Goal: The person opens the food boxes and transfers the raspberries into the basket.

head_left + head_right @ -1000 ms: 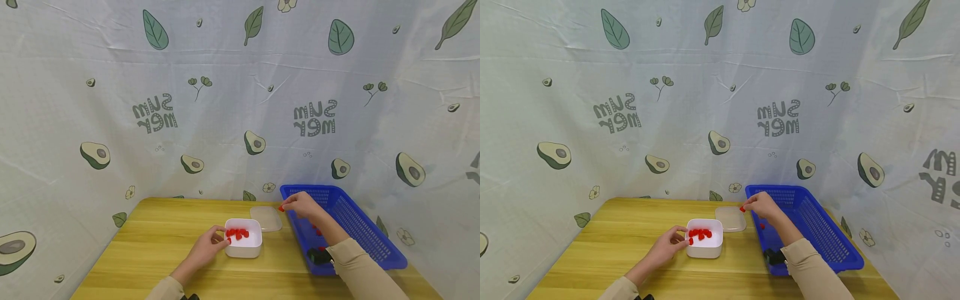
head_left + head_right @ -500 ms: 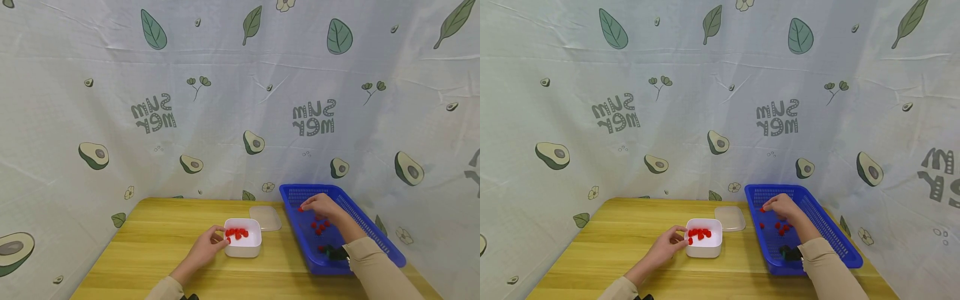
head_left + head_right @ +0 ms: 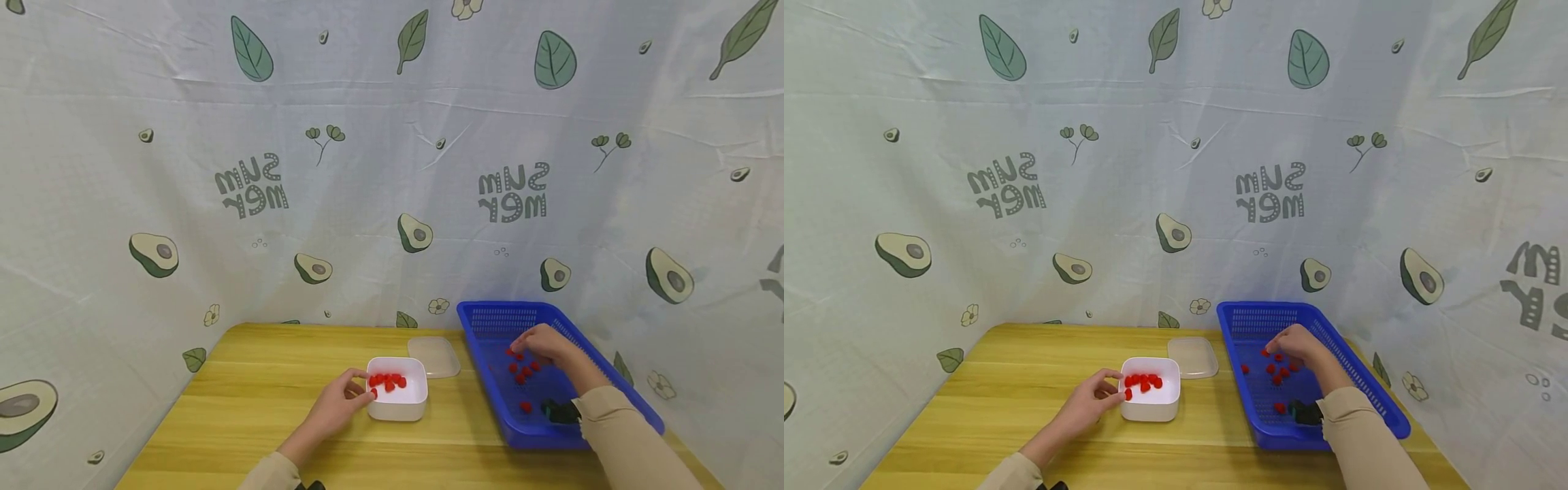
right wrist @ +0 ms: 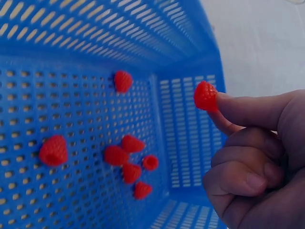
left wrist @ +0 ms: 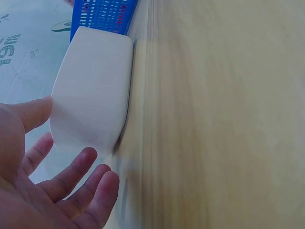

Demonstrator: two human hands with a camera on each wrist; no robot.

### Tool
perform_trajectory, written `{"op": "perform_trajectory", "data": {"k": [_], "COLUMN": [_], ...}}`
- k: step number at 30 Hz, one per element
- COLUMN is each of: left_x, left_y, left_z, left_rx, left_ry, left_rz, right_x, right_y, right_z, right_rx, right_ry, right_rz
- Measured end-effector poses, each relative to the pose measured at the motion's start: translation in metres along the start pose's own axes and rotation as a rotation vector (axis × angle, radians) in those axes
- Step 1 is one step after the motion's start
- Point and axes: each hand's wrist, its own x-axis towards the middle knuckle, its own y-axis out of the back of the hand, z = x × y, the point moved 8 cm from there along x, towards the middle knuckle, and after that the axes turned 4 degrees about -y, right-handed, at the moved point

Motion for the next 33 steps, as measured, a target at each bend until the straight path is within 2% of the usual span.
{"op": "perform_trajectory", "data": {"k": [8, 15, 24, 28, 33], "left_x": [0.0, -0.001, 0.0, 0.0, -0.001], "left_y": [0.0, 0.0, 0.0, 0.0, 0.001], "left_z": [0.002, 0.001, 0.001, 0.001, 0.001], "left_rx": [-0.001, -0.006, -0.005, -0.005, -0.012], "left_ry": [-0.006, -0.004, -0.01, -0.008, 0.005], "left_rz": [0.001, -0.001, 0.0, -0.001, -0.002], "right_x": [0.001, 0.0, 0.0, 0.0, 0.0], "right_y": [0.005, 0.009, 0.014, 0.016, 0.014], "right_z": [0.02, 0.028, 0.045, 0.047, 0.035], "right_rx": [-0.058, -0.08, -0.098, -0.102, -0.112], "right_ry": [-0.057, -0.072, -0.131, -0.13, -0.071], "right_rz": [-0.006, 0.0, 0.012, 0.013, 0.005]}}
